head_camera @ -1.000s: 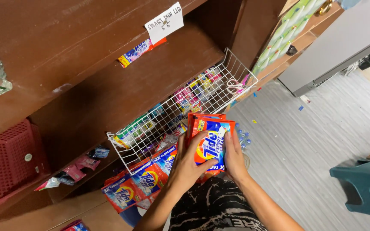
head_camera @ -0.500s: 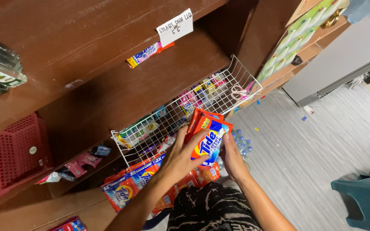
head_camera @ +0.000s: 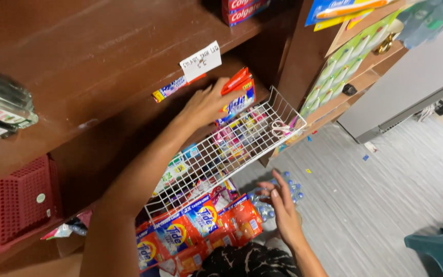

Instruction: Organizing and stocking laundry detergent packets and small bottles on a grocery store shelf.

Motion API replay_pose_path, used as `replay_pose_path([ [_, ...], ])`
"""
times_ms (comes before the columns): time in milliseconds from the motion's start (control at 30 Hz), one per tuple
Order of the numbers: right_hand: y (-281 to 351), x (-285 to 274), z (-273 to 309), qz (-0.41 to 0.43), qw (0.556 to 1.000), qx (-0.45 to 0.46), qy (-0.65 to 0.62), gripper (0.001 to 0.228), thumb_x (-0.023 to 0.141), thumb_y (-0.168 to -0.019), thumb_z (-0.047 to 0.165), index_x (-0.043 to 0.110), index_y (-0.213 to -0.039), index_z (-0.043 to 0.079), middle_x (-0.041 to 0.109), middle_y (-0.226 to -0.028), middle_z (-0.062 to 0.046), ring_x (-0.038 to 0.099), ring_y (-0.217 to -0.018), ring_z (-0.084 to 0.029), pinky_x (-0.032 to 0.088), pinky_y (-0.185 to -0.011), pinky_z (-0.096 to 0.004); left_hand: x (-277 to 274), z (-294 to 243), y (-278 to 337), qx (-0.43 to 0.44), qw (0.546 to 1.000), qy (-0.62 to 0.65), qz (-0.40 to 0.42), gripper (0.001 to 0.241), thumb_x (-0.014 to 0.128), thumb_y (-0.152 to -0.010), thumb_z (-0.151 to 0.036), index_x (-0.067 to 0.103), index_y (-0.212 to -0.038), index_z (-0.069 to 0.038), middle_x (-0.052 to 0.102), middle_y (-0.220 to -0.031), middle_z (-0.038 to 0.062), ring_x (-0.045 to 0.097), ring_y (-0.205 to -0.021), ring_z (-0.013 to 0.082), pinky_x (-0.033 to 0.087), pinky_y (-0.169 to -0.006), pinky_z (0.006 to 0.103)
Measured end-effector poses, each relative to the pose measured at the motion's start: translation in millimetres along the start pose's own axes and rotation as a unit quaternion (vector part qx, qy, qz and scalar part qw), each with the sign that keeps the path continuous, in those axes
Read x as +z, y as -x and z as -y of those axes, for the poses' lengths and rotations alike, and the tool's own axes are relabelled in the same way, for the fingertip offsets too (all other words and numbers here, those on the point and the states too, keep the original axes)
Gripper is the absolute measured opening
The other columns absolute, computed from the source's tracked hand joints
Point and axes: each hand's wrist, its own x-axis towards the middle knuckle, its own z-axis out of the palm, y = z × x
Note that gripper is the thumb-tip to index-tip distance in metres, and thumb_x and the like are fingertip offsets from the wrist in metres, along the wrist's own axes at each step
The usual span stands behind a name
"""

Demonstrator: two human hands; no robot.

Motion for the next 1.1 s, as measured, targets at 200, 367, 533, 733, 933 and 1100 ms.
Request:
replay_pose_path([
  [200,1,-22,-15,0.037,0.999,0.008,-0.006,0.059,0.051,-0.102,0.022,0.036,-0.157,0.010,0.068,-0.125,-0.014,0.067,-0.107,-0.023,0.054,-0.094,-0.039,67,114,-81,0.122,0.991,-0.003,-0.062,0.082,0.083,-0.070,-0.009,0.054,-0.144,-0.029,0.052,-0.132,0.016,0.063,-0.113,0.0411,0.055,-0.095,0.0454],
  [367,-14,-64,-94,0.058,0.998,0.024,0.011,0.060,0.056,-0.098,0.019,0.037,-0.155,0.011,0.071,-0.123,-0.014,0.069,-0.104,-0.022,0.055,-0.089,-0.036,40,117,-129,0.104,0.990,-0.002,-0.095,0.076,0.082,-0.074,-0.012,0.055,-0.144,-0.026,0.053,-0.132,0.017,0.061,-0.114,0.0413,0.052,-0.096,0.0461],
  [533,-34,-91,-171,0.117,0.993,0.003,-0.002,0.068,0.063,-0.096,0.012,0.029,-0.155,0.013,0.072,-0.121,-0.015,0.070,-0.101,-0.020,0.055,-0.084,-0.035,38,117,-167,0.068,0.991,0.027,-0.116,0.068,0.081,-0.080,-0.015,0.056,-0.143,-0.023,0.054,-0.133,0.017,0.059,-0.115,0.0417,0.049,-0.097,0.0470],
  [733,-36,-79,-174,0.087,0.988,0.113,-0.058,0.067,0.065,-0.093,0.012,0.038,-0.154,0.011,0.073,-0.116,-0.016,0.072,-0.099,-0.023,0.057,-0.084,-0.036,66,117,-177,0.001,0.990,0.076,-0.120,0.060,0.079,-0.086,-0.019,0.057,-0.141,-0.019,0.055,-0.133,0.018,0.057,-0.117,0.0421,0.046,-0.099,0.0479],
  [933,-40,-65,-158,0.119,0.986,0.096,-0.067,0.062,0.061,-0.096,0.010,0.038,-0.153,0.010,0.072,-0.119,-0.016,0.071,-0.106,-0.023,0.055,-0.096,-0.039,87,123,-159,-0.084,0.982,0.112,-0.124,0.052,0.077,-0.093,-0.023,0.058,-0.140,-0.015,0.056,-0.133,0.019,0.055,-0.119,0.0424,0.042,-0.101,0.0488],
  [1100,-46,-49,-131,0.145,0.981,0.126,-0.034,0.060,0.062,-0.098,0.010,0.040,-0.154,0.009,0.067,-0.122,-0.013,0.065,-0.119,-0.020,0.051,-0.106,-0.037,97,122,-137,-0.151,0.969,0.139,-0.133,0.047,0.076,-0.098,-0.026,0.058,-0.139,-0.011,0.056,-0.134,0.019,0.053,-0.120,0.0427,0.039,-0.103,0.0496],
])
